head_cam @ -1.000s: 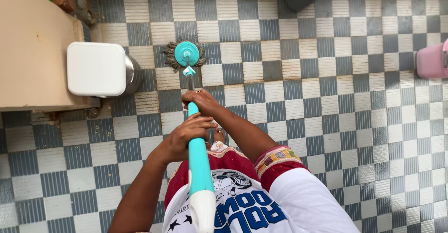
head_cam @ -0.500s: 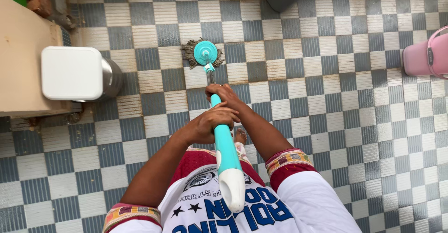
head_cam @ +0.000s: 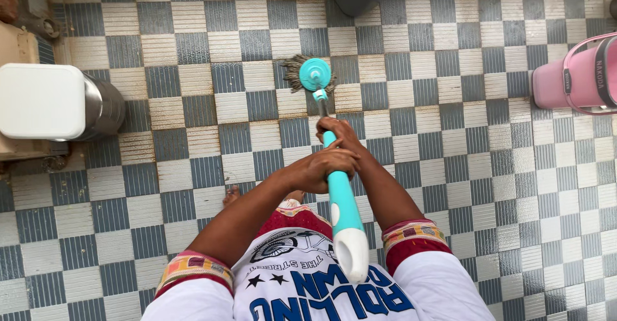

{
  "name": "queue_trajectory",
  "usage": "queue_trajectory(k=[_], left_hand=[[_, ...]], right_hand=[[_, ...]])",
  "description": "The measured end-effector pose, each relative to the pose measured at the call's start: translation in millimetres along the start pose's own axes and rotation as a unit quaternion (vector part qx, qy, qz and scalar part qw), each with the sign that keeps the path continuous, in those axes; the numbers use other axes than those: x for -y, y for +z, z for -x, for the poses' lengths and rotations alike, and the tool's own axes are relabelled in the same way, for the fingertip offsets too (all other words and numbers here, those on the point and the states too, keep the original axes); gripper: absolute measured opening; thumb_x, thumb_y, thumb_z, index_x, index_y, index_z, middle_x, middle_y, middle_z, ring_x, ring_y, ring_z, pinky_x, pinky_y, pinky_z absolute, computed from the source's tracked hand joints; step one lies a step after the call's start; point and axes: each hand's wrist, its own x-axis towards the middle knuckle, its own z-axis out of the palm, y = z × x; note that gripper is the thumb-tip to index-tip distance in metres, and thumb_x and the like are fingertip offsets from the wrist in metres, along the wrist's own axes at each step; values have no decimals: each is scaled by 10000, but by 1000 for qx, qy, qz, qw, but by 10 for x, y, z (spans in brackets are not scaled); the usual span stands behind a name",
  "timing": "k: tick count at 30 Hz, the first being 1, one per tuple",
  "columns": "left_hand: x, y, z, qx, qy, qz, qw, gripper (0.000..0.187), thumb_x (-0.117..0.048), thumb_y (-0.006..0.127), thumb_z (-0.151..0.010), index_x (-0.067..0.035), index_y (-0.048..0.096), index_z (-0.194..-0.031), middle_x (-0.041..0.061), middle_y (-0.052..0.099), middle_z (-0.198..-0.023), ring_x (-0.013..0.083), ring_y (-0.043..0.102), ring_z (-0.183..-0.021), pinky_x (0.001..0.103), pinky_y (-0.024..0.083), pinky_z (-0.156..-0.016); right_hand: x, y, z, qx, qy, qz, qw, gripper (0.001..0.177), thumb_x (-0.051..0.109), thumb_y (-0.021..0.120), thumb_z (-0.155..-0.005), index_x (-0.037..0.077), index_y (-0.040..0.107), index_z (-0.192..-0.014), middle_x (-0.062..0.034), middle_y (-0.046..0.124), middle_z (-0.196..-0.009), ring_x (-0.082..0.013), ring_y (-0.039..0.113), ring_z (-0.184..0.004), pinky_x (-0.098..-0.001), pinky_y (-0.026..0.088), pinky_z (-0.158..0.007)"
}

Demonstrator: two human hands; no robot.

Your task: The person cleans the tiled floor by moving a mop back and forth using both hands on the handle.

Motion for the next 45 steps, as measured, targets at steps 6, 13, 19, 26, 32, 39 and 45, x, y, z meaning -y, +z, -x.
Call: queue_trajectory(k=[6,13,19,26,32,39,45], left_hand=[[109,303,-367,19,-26,23,999,355,-51,855,-673,-119,655,-958,26,702,-995,268,659,-1108,502,423,-1113],[114,218,-83,10,-64,-11,998,328,-85,870,-601,-140,651,-838,9,688,-871,238,671,-939,403,527,-910],[-85,-329,518,-30,-39,-15,999,373,-46,855,-559,-110,631,-850,44,688,-912,275,667,-991,430,521,-975],[-535,-1260,1456,-42,-95,-58,993,329,-39,839,-595,-96,638,-849,68,682,-919,276,675,-996,427,515,-986],[-845,-1625,2021,-119,-149,-108,976,270,-57,824,-637,-103,647,-836,68,691,-933,262,687,-999,425,516,-1038],[-890,-1755,2114,-210,-126,-152,958,261,-103,862,-690,-90,654,-846,85,717,-996,290,701,-1056,526,440,-1155],[-771,-1387,1646,-165,-148,-97,970,301,-209,915,-680,-115,638,-751,10,661,-745,207,672,-791,519,468,-1114]], right_hand=[[-495,-269,239,-10,206,-123,971,113,155,680,-881,68,616,-849,-29,640,-808,-186,601,-744,-371,454,-685],[-567,110,156,-40,308,-373,874,212,173,619,-947,35,562,-796,8,545,-823,-170,531,-727,-362,455,-672],[-226,681,-148,-53,27,-41,997,184,10,761,-812,37,580,-831,-100,572,-780,-254,567,-748,-381,454,-672],[600,1522,-865,-10,-77,-59,995,190,33,771,-807,36,588,-863,-119,602,-802,-314,599,-787,-417,494,-713],[1254,2147,-1457,45,-161,-89,982,182,59,768,-840,52,602,-914,-98,652,-839,-287,659,-789,-408,545,-713],[1661,2338,-1886,136,-173,-114,969,225,143,791,-872,58,583,-876,-98,625,-824,-266,637,-767,-411,540,-690],[1464,1818,-1715,225,-170,-62,957,283,245,806,-878,85,598,-774,-69,634,-784,-273,642,-775,-445,526,-670]])
